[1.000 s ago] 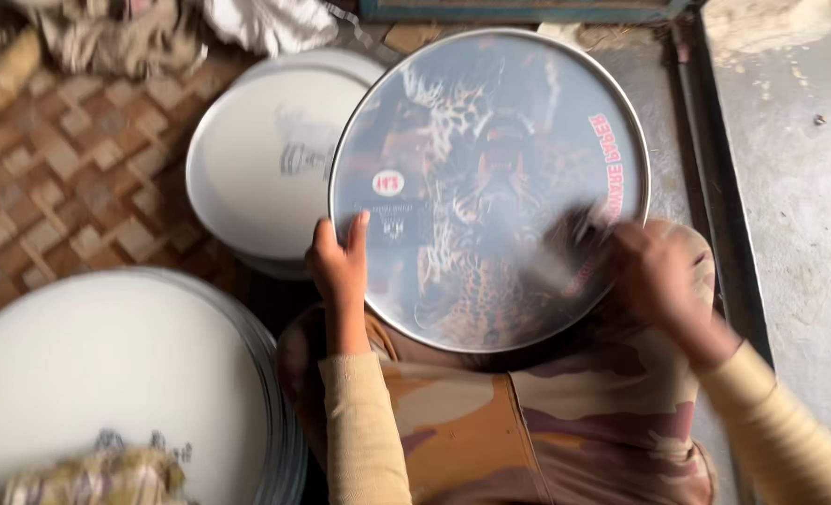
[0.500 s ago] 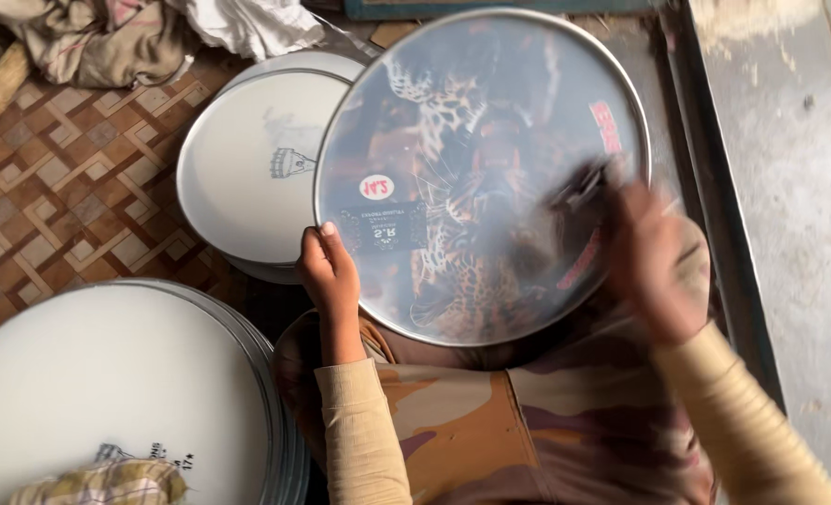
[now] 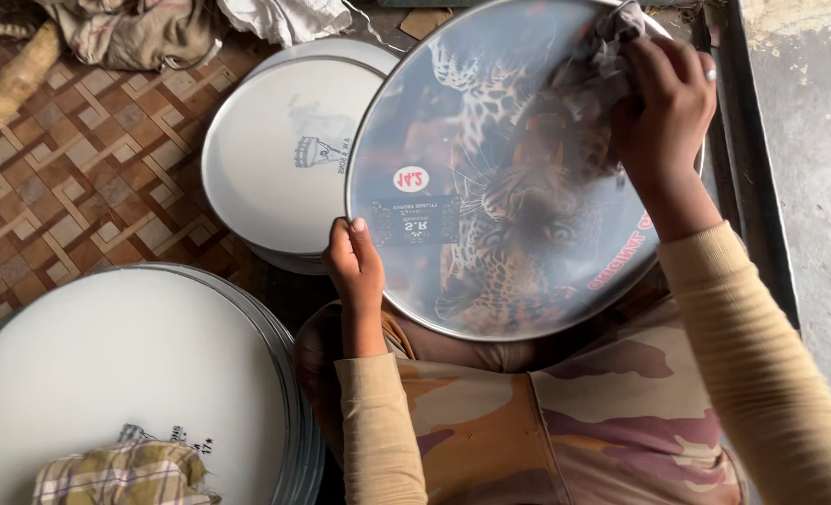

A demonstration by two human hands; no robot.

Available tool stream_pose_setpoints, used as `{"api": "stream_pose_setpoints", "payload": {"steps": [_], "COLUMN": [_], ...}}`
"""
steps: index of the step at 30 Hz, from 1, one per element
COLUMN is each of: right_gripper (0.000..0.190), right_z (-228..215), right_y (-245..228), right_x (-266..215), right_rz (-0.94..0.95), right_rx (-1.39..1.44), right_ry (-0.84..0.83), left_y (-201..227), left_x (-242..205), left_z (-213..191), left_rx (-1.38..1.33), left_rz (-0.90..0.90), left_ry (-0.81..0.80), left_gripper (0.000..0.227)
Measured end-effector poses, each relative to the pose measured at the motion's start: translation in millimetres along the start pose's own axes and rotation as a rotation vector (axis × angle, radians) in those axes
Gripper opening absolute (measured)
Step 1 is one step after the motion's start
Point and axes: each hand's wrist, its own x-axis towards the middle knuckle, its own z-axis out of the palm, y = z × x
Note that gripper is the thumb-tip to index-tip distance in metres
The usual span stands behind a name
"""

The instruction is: The person sits on the floor and wipes the surfaces of several round metal plates using a cloth. They handle plates with printed animal designs and plain white plates, wiping both sides and stacking them.

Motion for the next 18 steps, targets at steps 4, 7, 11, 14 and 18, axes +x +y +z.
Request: {"api": "stream_pose_setpoints", "payload": {"steps": [4, 7, 11, 14, 18], "right_gripper": [0.033, 0.040, 0.037, 0.049, 0.045], "right_z": [-9, -32, -34, -25, -35], "right_y": [-78, -162, -168, -123, -69], "right_x": [-15, -83, -139, -134, -97], "right_rz": [-0.055, -0.393, -0.512, -0.378, 0.095], "right_rx": [0.240, 0.330, 0.808, 0.727, 0.329], "right_ry": [0.055, -0.610, -0.757, -0.583, -0.267], "left_y": [-3, -10, -11, -5, 6], "left_x": [2, 1, 6, 3, 1], "left_z": [3, 3, 12, -4, -13], "left_rx": [0.015, 0.082, -0.229, -0.426, -0.587], "left_rz": [-0.027, 0.064, -0.164, -0.351, -0.385], "left_ry": [0.009, 0.019, -0.102, -0.202, -0.286], "left_gripper": [0.038, 0.037, 0.030, 0.024, 0.040]}}
